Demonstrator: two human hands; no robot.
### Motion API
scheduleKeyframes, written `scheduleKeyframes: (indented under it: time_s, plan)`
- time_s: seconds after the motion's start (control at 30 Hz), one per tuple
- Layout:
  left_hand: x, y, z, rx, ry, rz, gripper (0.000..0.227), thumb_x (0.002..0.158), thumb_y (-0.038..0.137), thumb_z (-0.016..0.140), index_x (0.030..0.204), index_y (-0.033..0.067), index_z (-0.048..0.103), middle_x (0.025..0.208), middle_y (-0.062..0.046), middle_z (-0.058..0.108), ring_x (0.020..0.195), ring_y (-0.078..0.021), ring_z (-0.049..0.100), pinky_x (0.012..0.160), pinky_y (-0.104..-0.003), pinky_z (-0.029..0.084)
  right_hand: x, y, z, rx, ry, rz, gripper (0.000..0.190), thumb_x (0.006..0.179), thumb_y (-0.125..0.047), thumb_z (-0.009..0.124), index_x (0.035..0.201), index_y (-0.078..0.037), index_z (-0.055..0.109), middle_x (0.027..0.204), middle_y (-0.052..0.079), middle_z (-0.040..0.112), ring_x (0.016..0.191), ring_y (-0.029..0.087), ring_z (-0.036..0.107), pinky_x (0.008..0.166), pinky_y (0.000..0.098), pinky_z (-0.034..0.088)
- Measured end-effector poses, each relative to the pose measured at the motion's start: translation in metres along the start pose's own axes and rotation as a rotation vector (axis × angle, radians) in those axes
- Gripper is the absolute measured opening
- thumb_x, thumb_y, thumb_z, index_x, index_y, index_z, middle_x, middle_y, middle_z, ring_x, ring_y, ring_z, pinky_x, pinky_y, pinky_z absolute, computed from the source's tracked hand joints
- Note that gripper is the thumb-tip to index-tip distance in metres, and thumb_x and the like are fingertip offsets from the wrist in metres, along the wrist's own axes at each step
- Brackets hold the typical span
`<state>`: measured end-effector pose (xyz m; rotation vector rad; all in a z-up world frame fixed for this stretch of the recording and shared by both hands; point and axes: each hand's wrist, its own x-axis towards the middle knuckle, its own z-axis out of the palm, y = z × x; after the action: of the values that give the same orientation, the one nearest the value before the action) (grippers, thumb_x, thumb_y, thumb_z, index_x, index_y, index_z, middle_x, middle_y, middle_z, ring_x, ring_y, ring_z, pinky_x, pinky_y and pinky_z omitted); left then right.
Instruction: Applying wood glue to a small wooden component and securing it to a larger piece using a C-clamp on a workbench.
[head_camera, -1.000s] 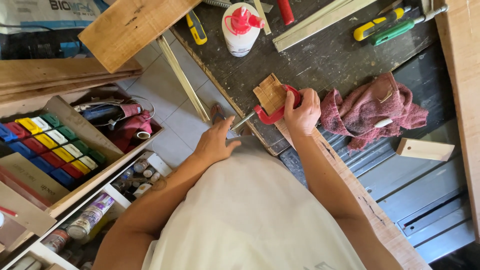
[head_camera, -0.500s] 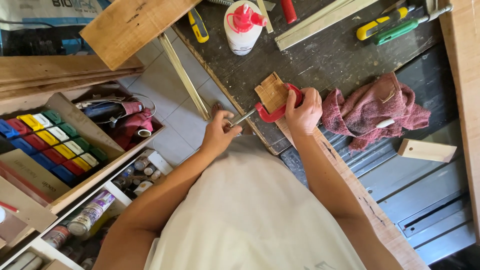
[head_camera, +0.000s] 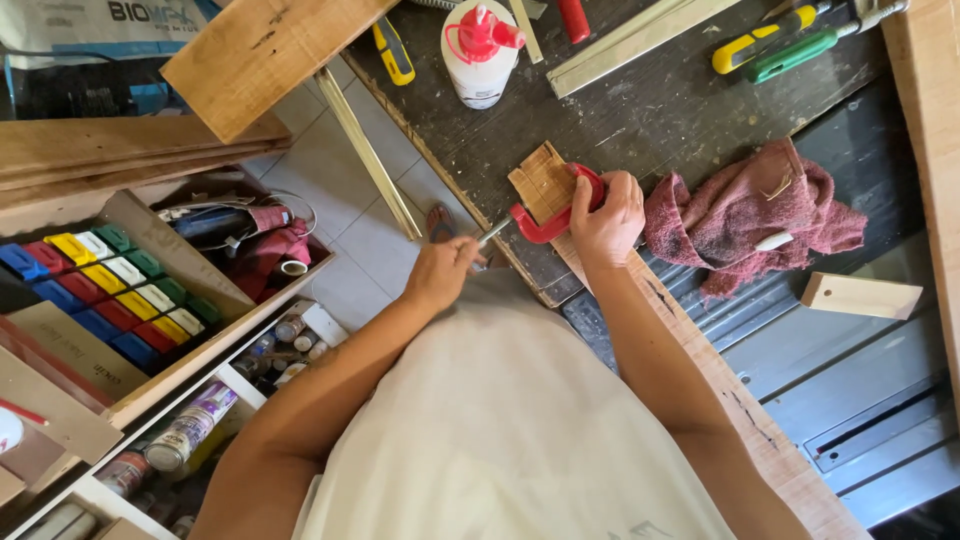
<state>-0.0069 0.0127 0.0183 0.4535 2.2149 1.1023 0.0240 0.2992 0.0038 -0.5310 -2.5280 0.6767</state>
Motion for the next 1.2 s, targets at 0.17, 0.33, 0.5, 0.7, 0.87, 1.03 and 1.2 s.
scheduleKeyframes:
  time_s: [0.17,0.33,0.5,0.7,0.87,1.03,1.2]
  plan:
    - [0.009,0.012,0.000,-0.870,-0.136,-0.568,0.040,0.113,0.044,0.034,0.128,0.0089,0.046,0.090,-0.022,0.080,0.071,-0.0260,0.080,0.059,-0.023,0.047,-0.001,0.006,0.005,-0.028,-0.007,0.006,0.029,0.101,-0.037,0.074,0.098,-0.012,0.060,0.084,0.008,0.058,0.077,0.035,0.067,0.072,0.0437,0.055]
    - [0.009,0.003,0.008,-0.866,-0.111,-0.612,0.037,0.113,0.044,0.042,0.132,0.0128,0.035,0.088,-0.028,0.077,0.063,-0.0247,0.079,0.045,-0.017,0.047,0.000,0.002,0.002,-0.026,0.006,-0.003,0.029,0.100,-0.035,0.074,0.096,-0.011,0.059,0.082,0.010,0.058,0.076,0.038,0.067,0.070,0.0462,0.055]
    - [-0.001,0.011,0.001,0.167,0.214,-0.090,0.070,0.080,0.050,0.086,0.130,0.0142,0.053,0.108,-0.012,0.071,0.096,-0.0311,0.074,0.080,-0.039,0.061,0.002,-0.002,0.001,-0.038,0.011,0.004,0.030,0.099,-0.037,0.075,0.096,-0.011,0.060,0.082,0.010,0.060,0.075,0.038,0.068,0.068,0.0469,0.055]
    - [-0.004,-0.019,0.014,0.580,0.326,0.253,0.049,0.088,0.061,0.074,0.108,0.0162,0.071,0.118,-0.010,0.062,0.094,-0.0322,0.073,0.079,-0.042,0.061,0.005,-0.004,0.002,-0.070,0.021,0.009,0.032,0.098,-0.042,0.076,0.097,-0.013,0.061,0.081,0.009,0.062,0.075,0.037,0.070,0.068,0.0460,0.056]
    - [-0.004,-0.017,0.012,0.648,0.329,0.273,0.056,0.093,0.068,0.065,0.109,0.0143,0.074,0.120,-0.018,0.064,0.093,-0.0390,0.074,0.077,-0.048,0.059,0.008,-0.003,0.004,-0.089,0.030,-0.001,0.032,0.096,-0.044,0.078,0.097,-0.015,0.063,0.078,0.008,0.064,0.074,0.036,0.071,0.066,0.0461,0.057]
    - [-0.002,0.016,-0.005,0.722,0.392,0.336,0.044,0.097,0.051,0.069,0.100,0.0069,0.076,0.133,-0.022,0.061,0.121,-0.0424,0.063,0.084,-0.048,0.058,0.011,-0.001,0.008,-0.157,0.034,0.008,0.035,0.091,-0.050,0.082,0.089,-0.020,0.063,0.068,0.004,0.062,0.067,0.032,0.072,0.063,0.0415,0.056]
    - [0.013,-0.032,0.020,0.751,0.390,0.375,0.041,0.104,0.047,0.061,0.094,0.0087,0.069,0.099,-0.012,0.071,0.116,-0.0329,0.068,0.090,-0.043,0.057,0.013,-0.001,0.011,-0.154,0.015,0.063,0.037,0.087,-0.051,0.083,0.086,-0.022,0.062,0.064,0.003,0.062,0.065,0.031,0.072,0.062,0.0415,0.055]
